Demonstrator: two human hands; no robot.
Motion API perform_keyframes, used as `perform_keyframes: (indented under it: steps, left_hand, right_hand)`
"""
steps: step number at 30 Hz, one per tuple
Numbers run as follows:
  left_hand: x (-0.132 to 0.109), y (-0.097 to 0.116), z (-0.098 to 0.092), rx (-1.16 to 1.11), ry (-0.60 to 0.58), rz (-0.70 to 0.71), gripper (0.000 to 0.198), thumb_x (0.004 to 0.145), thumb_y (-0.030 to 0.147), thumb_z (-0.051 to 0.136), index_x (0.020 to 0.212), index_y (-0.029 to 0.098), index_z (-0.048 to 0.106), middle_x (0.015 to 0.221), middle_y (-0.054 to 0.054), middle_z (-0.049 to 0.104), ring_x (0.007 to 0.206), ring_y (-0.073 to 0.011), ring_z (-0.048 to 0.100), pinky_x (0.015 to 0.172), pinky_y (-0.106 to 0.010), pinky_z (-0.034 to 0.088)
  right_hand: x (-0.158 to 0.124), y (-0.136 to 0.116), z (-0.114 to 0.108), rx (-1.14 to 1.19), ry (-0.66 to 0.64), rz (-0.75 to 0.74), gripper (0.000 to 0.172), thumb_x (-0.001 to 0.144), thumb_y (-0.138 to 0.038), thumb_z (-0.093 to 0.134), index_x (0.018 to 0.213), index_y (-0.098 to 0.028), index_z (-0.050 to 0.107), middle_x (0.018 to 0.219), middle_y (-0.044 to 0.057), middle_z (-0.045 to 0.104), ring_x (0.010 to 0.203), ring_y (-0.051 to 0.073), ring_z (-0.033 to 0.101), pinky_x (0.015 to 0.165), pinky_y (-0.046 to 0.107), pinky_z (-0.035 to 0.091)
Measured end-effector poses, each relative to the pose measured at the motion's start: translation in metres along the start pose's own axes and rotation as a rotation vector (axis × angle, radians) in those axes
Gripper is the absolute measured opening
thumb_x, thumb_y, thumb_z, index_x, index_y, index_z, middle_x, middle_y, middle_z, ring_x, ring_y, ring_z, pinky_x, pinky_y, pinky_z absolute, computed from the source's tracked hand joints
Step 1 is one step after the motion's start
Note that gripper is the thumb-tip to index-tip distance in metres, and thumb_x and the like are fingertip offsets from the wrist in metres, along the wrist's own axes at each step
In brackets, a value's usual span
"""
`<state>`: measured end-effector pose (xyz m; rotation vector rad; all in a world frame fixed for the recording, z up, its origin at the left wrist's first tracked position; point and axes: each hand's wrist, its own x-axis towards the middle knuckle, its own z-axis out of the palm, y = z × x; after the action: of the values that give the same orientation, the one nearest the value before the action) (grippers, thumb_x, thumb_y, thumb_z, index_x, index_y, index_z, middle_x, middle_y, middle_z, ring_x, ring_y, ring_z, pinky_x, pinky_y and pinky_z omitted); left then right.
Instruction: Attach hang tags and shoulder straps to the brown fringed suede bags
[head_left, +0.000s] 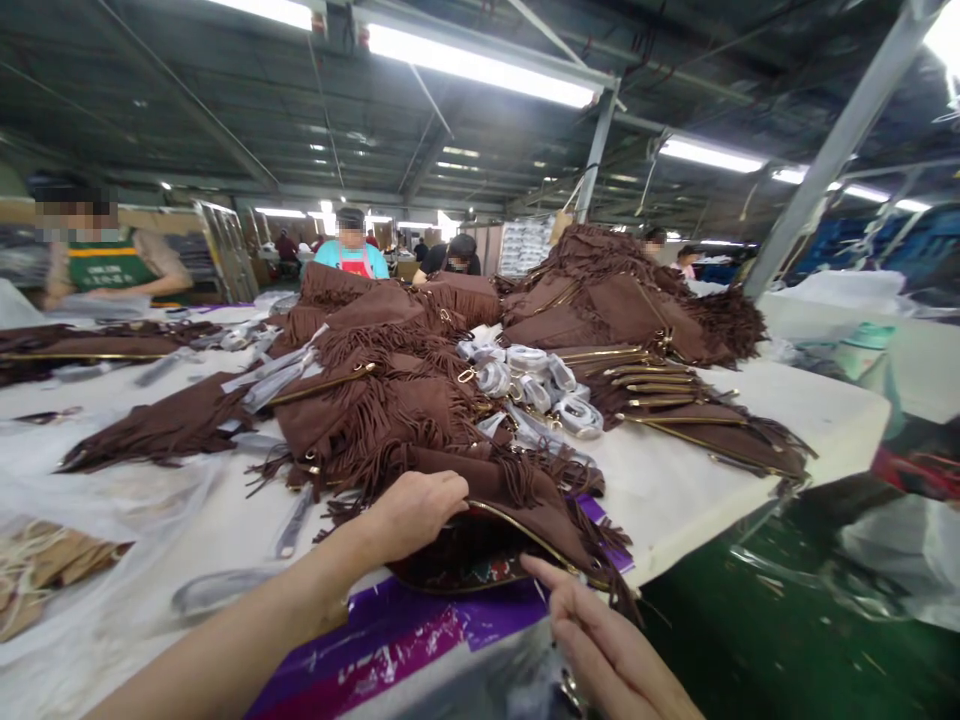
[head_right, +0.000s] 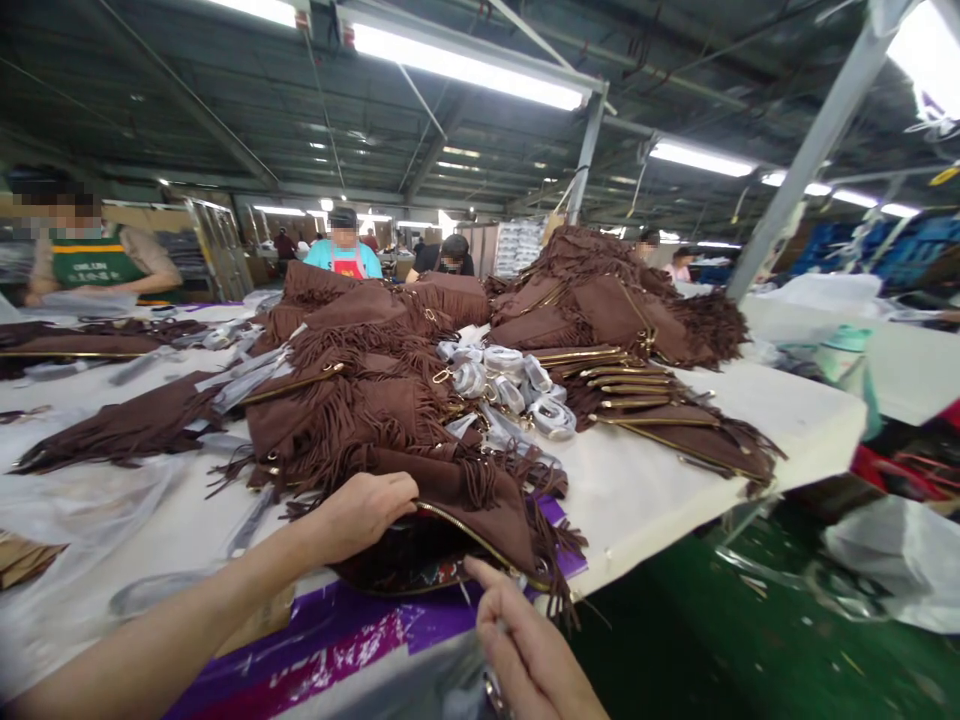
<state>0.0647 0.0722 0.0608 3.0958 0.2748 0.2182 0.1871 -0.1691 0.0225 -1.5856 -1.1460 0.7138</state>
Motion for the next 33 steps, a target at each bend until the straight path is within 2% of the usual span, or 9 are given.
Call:
perform_keyframes:
  steps: [2,4,6,11,14,17,20,25,33]
  left_hand:
    - [-0.002,0.001,-0.003,-0.012,0.010,0.019,0.020,0.099,0.024,0.042,0.086,0.018,0.055,0.086,-0.002,0.064,0.078,-0.0176,0.061,0.067,-0.024,0.043]
    - [-0.002,-0.001,-0.004,-0.048,0.016,0.029,0.020,0.099,0.023,0.042,0.084,0.018,0.056,0.085,-0.003,0.064,0.079,-0.0183,0.060,0.067,-0.025,0.042]
    - [-0.001,-0.007,-0.003,-0.120,0.010,0.020,0.022,0.098,0.022,0.041,0.082,0.018,0.055,0.081,-0.002,0.063,0.077,-0.0183,0.059,0.067,-0.025,0.041]
    - [0.001,-0.023,0.002,-0.255,-0.047,-0.006,0.022,0.099,0.025,0.038,0.084,0.019,0.054,0.078,-0.001,0.062,0.071,-0.0161,0.058,0.064,-0.024,0.039]
    - [-0.008,-0.023,0.007,-0.214,-0.098,-0.006,0.017,0.083,0.033,0.064,0.089,0.019,0.056,0.085,-0.004,0.065,0.075,-0.0217,0.060,0.065,-0.027,0.042]
    - [-0.019,-0.022,0.013,-0.227,-0.107,-0.086,0.020,0.070,0.015,0.066,0.088,0.018,0.058,0.092,-0.009,0.065,0.085,-0.0275,0.060,0.073,-0.032,0.043]
    - [-0.021,-0.030,0.019,-0.362,-0.057,-0.209,0.016,0.076,0.005,0.050,0.082,0.018,0.059,0.082,-0.006,0.064,0.080,-0.0235,0.060,0.075,-0.031,0.042]
    - [-0.009,-0.055,0.029,-0.599,-0.015,-0.272,0.008,0.077,0.017,0.053,0.077,0.016,0.060,0.072,0.000,0.059,0.070,-0.0165,0.053,0.066,-0.024,0.039]
    - [-0.011,-0.070,0.044,-0.998,0.001,-0.336,0.014,0.069,0.026,0.053,0.074,0.015,0.059,0.064,0.005,0.046,0.062,-0.0126,0.041,0.058,-0.023,0.033]
  right_hand:
    - [0.014,0.006,0.010,0.225,-0.051,0.097,0.037,0.092,-0.059,0.055,0.085,-0.023,0.056,0.066,-0.002,0.053,0.062,0.015,0.051,0.059,0.022,0.043]
    - [0.027,0.010,0.019,0.483,-0.097,0.127,0.040,0.090,-0.060,0.058,0.082,-0.023,0.049,0.052,-0.011,0.032,0.044,0.009,0.027,0.043,0.017,0.024]
    - [0.038,0.011,0.025,0.668,-0.099,0.090,0.040,0.089,-0.057,0.063,0.081,-0.023,0.045,0.050,-0.013,0.024,0.044,0.008,0.014,0.041,0.018,0.013]
    - [0.049,0.001,0.031,0.742,-0.038,0.108,0.041,0.086,-0.056,0.068,0.079,-0.023,0.044,0.048,-0.014,0.023,0.042,0.007,0.008,0.039,0.018,0.009]
    - [0.053,-0.003,0.031,0.712,-0.021,0.163,0.042,0.084,-0.056,0.071,0.080,-0.023,0.045,0.050,-0.014,0.025,0.044,0.007,0.008,0.040,0.017,0.009]
    - [0.054,-0.002,0.030,0.685,-0.011,0.168,0.041,0.083,-0.055,0.072,0.081,-0.023,0.046,0.051,-0.014,0.024,0.045,0.007,0.008,0.040,0.018,0.009]
    - [0.052,-0.002,0.032,0.554,-0.019,0.169,0.039,0.086,-0.057,0.065,0.080,-0.023,0.047,0.051,-0.013,0.025,0.044,0.008,0.013,0.041,0.019,0.012]
    - [0.046,-0.013,0.052,-0.044,-0.010,-0.090,0.028,0.093,-0.043,0.048,0.074,-0.023,0.052,0.068,-0.002,0.052,0.064,0.017,0.049,0.059,0.026,0.036]
    - [0.088,-0.006,0.081,-0.541,0.049,-0.121,0.019,0.088,-0.031,0.031,0.070,-0.026,0.036,0.063,0.001,0.051,0.059,0.022,0.052,0.057,0.031,0.033]
